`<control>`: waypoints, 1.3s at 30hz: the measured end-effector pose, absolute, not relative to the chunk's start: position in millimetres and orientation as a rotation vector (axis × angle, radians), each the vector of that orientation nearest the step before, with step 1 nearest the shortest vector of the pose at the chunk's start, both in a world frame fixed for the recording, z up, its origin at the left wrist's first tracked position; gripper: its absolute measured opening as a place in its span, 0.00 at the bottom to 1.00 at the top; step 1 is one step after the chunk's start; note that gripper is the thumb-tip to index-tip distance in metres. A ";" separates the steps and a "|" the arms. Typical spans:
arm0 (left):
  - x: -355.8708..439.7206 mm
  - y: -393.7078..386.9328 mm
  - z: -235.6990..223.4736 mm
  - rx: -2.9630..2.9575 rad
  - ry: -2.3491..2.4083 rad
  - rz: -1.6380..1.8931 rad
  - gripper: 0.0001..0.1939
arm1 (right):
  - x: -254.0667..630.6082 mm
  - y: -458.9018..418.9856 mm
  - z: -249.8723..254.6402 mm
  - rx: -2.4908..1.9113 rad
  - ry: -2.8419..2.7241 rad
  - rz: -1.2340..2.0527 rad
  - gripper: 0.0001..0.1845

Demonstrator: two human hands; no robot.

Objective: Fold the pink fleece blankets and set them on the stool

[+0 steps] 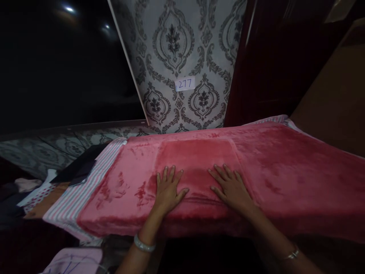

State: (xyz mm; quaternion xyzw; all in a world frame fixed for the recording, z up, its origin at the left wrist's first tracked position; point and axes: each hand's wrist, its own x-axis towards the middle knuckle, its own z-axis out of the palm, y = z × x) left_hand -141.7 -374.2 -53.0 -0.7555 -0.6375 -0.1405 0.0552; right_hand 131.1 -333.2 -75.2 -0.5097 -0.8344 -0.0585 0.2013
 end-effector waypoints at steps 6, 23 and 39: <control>-143.8 -374.5 -53.3 -2.289 -1.921 -0.436 0.35 | 129.2 -332.8 -75.3 -1.429 -2.325 -0.174 0.31; -202.7 -329.3 -27.0 -2.273 -1.906 -0.817 0.25 | 182.5 -260.7 -31.7 -1.551 -2.029 0.095 0.30; -138.2 -186.1 8.1 -2.205 -2.198 -0.314 0.29 | 100.1 -171.7 -10.1 -1.936 -2.072 0.103 0.26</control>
